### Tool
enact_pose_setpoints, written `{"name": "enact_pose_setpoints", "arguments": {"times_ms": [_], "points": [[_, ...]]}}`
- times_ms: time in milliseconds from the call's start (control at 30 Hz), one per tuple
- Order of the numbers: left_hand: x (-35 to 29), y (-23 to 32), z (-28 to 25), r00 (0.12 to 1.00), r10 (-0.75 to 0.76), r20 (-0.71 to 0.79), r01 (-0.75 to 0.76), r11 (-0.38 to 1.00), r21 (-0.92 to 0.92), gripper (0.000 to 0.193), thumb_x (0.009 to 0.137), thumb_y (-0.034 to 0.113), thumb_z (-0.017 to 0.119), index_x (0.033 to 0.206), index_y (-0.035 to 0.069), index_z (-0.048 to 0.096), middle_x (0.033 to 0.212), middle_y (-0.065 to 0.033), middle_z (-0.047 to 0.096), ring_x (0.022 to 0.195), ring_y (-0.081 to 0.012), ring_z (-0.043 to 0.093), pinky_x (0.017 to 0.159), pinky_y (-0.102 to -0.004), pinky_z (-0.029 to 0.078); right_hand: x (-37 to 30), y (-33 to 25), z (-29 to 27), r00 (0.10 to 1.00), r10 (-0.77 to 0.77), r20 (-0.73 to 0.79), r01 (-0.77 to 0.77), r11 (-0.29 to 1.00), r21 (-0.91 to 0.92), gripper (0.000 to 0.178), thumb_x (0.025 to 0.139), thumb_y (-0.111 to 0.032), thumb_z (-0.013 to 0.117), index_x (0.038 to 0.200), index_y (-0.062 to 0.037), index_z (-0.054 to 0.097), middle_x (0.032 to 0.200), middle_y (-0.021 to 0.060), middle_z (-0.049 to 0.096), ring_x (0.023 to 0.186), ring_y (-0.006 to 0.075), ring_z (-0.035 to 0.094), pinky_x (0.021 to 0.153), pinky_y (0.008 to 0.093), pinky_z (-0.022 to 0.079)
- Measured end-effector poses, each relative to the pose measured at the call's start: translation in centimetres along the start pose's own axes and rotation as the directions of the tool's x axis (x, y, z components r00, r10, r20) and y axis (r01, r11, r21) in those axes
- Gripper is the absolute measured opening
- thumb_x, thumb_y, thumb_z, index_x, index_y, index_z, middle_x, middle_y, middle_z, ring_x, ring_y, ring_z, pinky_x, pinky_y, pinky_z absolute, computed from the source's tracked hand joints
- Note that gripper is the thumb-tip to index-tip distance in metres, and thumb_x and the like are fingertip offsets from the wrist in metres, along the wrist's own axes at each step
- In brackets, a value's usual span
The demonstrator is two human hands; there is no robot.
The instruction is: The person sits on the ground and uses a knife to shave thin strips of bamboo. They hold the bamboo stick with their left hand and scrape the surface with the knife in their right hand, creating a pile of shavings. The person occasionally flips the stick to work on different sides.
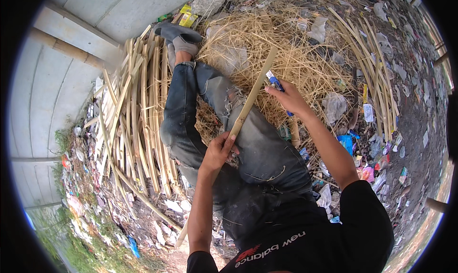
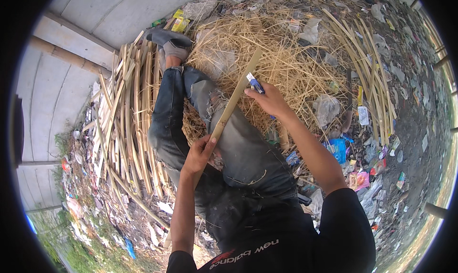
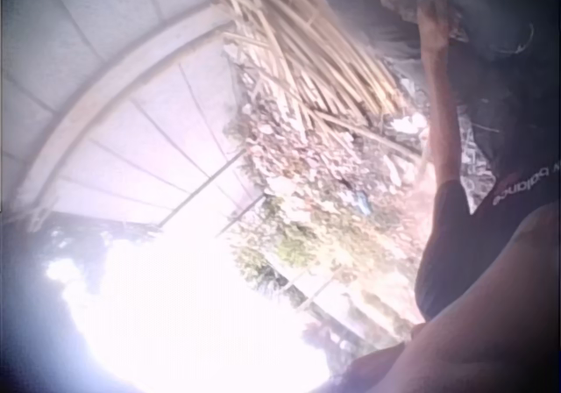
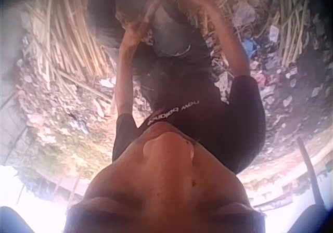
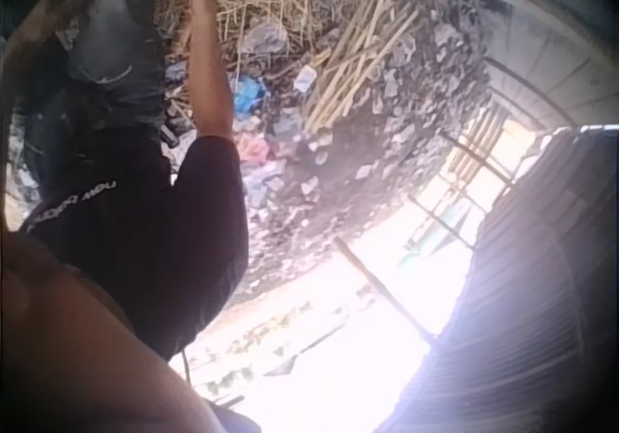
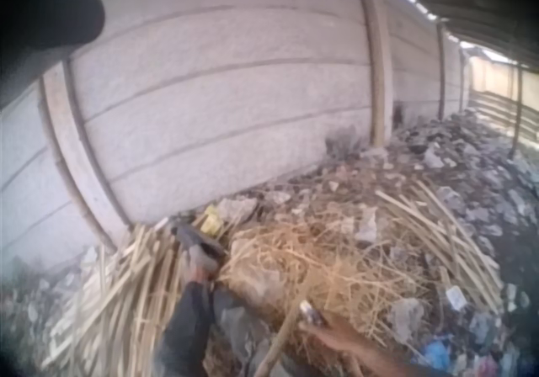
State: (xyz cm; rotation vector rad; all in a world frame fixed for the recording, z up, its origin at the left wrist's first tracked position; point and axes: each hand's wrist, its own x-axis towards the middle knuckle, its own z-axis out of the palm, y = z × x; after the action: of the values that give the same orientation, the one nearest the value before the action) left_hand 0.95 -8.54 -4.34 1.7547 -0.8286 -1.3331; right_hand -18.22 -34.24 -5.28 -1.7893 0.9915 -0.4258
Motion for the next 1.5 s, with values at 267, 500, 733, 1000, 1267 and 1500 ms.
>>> {"name": "enact_pose_setpoints", "arguments": {"times_ms": [267, 500, 733, 1000, 1267, 1500], "points": [[-1.1, 0.1, 2.2, 0.920, 0.341, -0.194, -0.181, 0.807, 0.562, 0.040, 0.103, 0.031, 0.066, 0.137, 0.010, 0.069, 0.078, -0.0178, 0.072, 0.065, -0.0313, 0.071, 0.067, -0.0419, 0.054, -1.6, -0.3, 5.1, 0.992, 0.000, 0.129, -0.007, 0.998, 0.061, 0.054, 0.088, -0.056, 0.080, 0.086, -0.0036, 0.069, 0.066, 0.0003, 0.056, 0.057, 0.0156, 0.055, 0.054, 0.0361, 0.041], [-3.5, 0.8, 2.2, 0.911, 0.360, -0.201, -0.235, 0.854, 0.463, 0.050, 0.101, 0.028, 0.070, 0.141, 0.000, 0.063, 0.090, -0.0248, 0.071, 0.076, -0.0301, 0.073, 0.073, -0.0397, 0.054, -0.1, -2.0, 3.9, 0.947, 0.076, 0.312, -0.292, 0.612, 0.735, 0.024, 0.097, -0.030, 0.079, 0.094, -0.0109, 0.065, 0.063, -0.0114, 0.042, 0.050, 0.0006, 0.035, 0.046, 0.0219, 0.028], [-8.9, -1.8, -0.5, 0.928, 0.299, -0.221, -0.225, 0.925, 0.306, 0.049, 0.095, 0.024, 0.078, 0.128, -0.010, 0.066, 0.093, -0.0204, 0.076, 0.082, -0.0222, 0.073, 0.076, -0.0340, 0.055, 4.0, -0.8, -2.4, 0.991, 0.126, 0.040, -0.087, 0.397, 0.914, 0.027, 0.098, -0.033, 0.078, 0.101, -0.0079, 0.066, 0.066, -0.0116, 0.039, 0.053, 0.0016, 0.038, 0.048, 0.0225, 0.031], [-15.9, -1.5, -4.3, 0.951, 0.113, -0.287, 0.003, 0.927, 0.376, 0.042, 0.089, 0.025, 0.085, 0.114, -0.006, 0.073, 0.085, -0.0158, 0.073, 0.071, -0.0167, 0.067, 0.066, -0.0304, 0.053, 5.8, -0.9, -7.5, 0.984, 0.093, -0.149, 0.121, 0.256, 0.959, 0.040, 0.103, -0.038, 0.070, 0.120, -0.0022, 0.065, 0.065, -0.0123, 0.037, 0.054, 0.0009, 0.036, 0.050, 0.0208, 0.032], [-19.4, -4.9, -7.2, 0.884, 0.113, -0.454, 0.043, 0.947, 0.319, 0.039, 0.085, 0.022, 0.089, 0.109, -0.005, 0.073, 0.080, -0.0073, 0.070, 0.065, -0.0084, 0.056, 0.057, -0.0261, 0.043, 4.9, -3.5, -8.1, 0.984, -0.009, -0.175, 0.173, 0.222, 0.960, 0.048, 0.106, -0.038, 0.066, 0.132, 0.0025, 0.060, 0.065, -0.0123, 0.034, 0.053, 0.0003, 0.034, 0.051, 0.0200, 0.031], [-14.2, -3.0, -2.8, 0.779, 0.331, -0.533, -0.134, 0.918, 0.374, 0.038, 0.083, 0.019, 0.091, 0.109, -0.003, 0.073, 0.073, 0.0006, 0.061, 0.062, -0.0066, 0.048, 0.055, -0.0253, 0.038, 1.1, -6.9, -1.3, 0.992, -0.110, 0.054, -0.005, 0.406, 0.914, 0.051, 0.104, -0.036, 0.068, 0.135, 0.0037, 0.061, 0.064, -0.0123, 0.034, 0.052, 0.0008, 0.034, 0.049, 0.0213, 0.030]]}}
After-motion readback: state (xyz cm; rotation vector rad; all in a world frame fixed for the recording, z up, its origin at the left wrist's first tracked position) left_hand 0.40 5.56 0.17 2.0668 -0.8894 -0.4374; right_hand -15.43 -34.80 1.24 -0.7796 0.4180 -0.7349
